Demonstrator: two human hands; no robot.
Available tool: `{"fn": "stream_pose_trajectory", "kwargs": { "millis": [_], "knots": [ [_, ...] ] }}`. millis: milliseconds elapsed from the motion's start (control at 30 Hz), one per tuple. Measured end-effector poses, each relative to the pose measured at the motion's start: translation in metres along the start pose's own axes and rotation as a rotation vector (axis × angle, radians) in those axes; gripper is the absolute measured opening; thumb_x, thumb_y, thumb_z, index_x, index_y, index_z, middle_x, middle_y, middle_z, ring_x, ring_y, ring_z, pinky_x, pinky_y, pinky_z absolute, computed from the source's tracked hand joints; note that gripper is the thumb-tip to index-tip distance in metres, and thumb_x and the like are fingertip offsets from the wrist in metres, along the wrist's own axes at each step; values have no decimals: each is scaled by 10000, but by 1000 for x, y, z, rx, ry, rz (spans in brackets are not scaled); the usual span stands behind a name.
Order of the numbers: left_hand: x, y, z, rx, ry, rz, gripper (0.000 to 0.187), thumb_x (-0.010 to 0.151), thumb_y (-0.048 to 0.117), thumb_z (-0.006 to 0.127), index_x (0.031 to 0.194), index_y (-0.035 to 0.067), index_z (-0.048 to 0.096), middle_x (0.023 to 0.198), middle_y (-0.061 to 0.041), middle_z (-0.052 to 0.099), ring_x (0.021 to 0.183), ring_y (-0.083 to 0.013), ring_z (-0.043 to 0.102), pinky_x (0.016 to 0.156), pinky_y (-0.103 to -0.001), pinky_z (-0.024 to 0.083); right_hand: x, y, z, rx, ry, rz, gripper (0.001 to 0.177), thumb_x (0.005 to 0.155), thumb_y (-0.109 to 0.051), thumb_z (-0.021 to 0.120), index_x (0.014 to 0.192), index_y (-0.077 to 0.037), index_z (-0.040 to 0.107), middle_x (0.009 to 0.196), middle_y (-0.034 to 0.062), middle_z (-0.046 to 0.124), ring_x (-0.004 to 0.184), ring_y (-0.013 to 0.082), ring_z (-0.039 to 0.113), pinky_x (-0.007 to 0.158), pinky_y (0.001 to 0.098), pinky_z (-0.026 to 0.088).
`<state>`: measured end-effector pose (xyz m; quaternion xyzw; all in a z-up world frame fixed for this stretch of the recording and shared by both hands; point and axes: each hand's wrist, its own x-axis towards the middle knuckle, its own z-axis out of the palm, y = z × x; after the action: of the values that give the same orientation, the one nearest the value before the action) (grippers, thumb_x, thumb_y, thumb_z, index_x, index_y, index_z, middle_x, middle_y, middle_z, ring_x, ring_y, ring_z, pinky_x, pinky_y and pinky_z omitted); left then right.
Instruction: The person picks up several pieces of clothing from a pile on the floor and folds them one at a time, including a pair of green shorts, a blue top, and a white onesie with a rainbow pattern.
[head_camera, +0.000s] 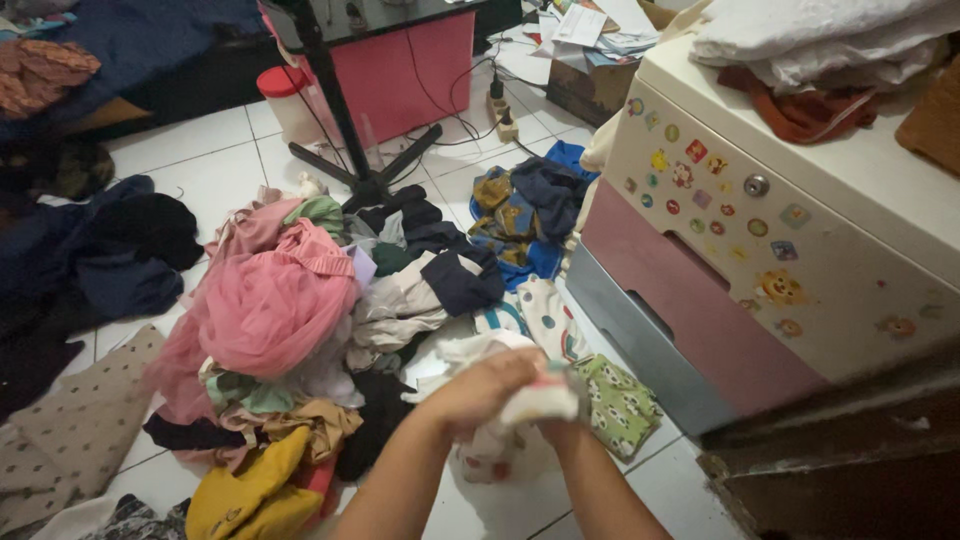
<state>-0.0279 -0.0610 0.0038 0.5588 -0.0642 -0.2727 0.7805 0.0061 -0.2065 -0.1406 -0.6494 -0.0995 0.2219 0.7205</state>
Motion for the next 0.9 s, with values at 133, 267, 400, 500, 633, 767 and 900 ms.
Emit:
{"fn": "stream_pose_trajectory", "kwargs": {
  "millis": [133,267,400,500,633,767,900],
  "knots": [
    [-7,-1,3,158,-202,-88,153,873,192,443,930,92,544,831,60,501,767,-21,442,696,-170,382,-6,16,-18,294,27,103,273,816,-168,528,1030,0,545,922,118,568,817,205,555,706,338,444],
    [-10,4,5,78,-466,75,149,947,189,441,891,65,502,823,55,457,794,-28,411,734,-171,361,-5,-15,-17,479,67,85,277,819,-171,520,1035,1,540,927,120,569,821,206,557,709,339,447],
    [-14,1,12,-33,-555,-124,175,961,195,456,863,53,484,715,39,393,635,-58,354,549,-198,301,-2,-46,-7,607,84,16,282,823,-175,511,1041,3,535,932,122,569,824,207,560,713,340,450],
    [-8,1,9,91,-542,49,157,936,188,460,897,39,488,805,25,443,744,-75,413,673,-193,348,0,-62,-2,651,90,-26,285,826,-178,505,1044,4,531,936,123,570,826,208,562,716,340,452],
    [10,3,8,-5,179,166,298,877,299,402,936,70,582,886,-8,625,792,-84,579,717,-200,472,-2,-74,2,662,96,-39,290,829,-181,497,1049,5,526,942,126,571,829,208,564,719,341,455],
    [8,9,0,473,291,168,235,749,214,509,932,92,425,892,-77,634,771,-177,641,613,-325,531,-3,-86,1,667,112,-65,294,833,-185,489,1055,6,521,947,128,572,833,209,566,723,341,458],
    [9,-6,22,1244,196,169,148,782,223,532,869,103,516,806,-121,617,779,-289,593,667,-389,449,-4,-90,0,638,125,-75,299,837,-189,480,1060,7,515,952,130,573,836,210,569,726,342,461]
  ]
}}
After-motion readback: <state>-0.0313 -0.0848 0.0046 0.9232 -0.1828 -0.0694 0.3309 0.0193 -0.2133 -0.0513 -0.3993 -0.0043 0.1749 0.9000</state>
